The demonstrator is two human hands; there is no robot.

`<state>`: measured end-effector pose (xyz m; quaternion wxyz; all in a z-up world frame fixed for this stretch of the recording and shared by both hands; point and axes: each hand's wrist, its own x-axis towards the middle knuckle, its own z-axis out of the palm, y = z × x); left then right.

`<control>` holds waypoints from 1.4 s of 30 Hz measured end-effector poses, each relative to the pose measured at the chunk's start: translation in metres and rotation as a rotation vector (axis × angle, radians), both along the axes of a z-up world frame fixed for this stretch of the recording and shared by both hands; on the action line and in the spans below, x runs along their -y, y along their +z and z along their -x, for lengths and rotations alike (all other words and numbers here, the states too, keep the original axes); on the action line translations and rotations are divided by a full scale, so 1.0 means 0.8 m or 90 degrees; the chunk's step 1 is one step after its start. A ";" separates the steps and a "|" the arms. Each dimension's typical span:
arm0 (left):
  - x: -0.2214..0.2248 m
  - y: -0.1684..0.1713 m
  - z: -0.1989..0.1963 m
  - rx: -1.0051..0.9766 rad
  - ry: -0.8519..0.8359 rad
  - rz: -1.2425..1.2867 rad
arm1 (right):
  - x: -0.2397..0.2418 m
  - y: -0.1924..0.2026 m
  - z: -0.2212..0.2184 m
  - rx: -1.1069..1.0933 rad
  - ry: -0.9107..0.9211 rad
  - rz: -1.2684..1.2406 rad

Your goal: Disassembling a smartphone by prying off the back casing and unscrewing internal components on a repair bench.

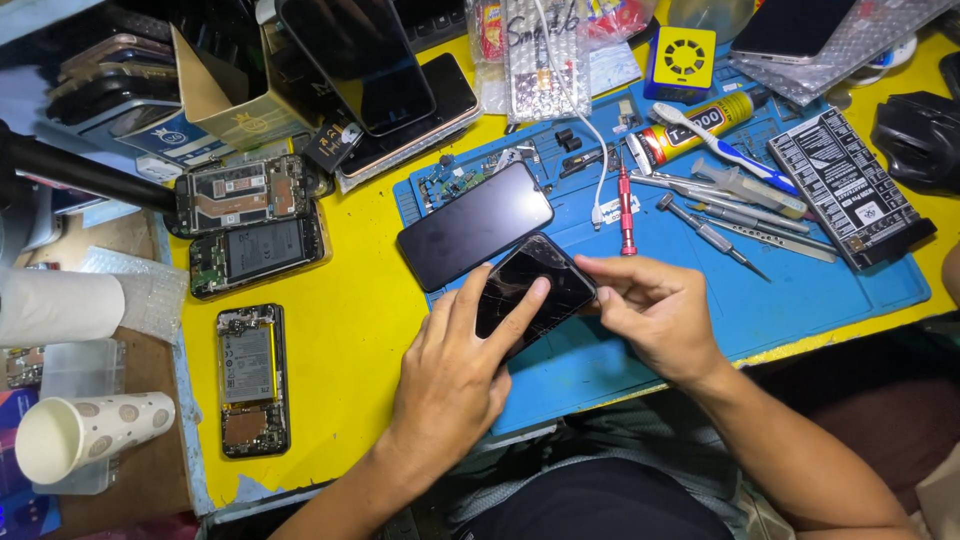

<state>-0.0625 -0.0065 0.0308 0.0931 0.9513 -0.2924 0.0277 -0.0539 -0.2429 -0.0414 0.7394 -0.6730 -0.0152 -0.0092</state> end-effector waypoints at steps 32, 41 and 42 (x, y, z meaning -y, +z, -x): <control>-0.028 -0.006 -0.002 0.117 -0.122 -0.056 | 0.008 -0.017 -0.004 0.134 0.046 0.183; -0.022 -0.010 0.000 0.274 -0.149 -0.144 | 0.025 -0.016 -0.021 0.108 0.159 0.182; -0.019 -0.008 0.000 0.269 -0.166 -0.132 | 0.025 -0.016 -0.024 0.028 0.204 0.187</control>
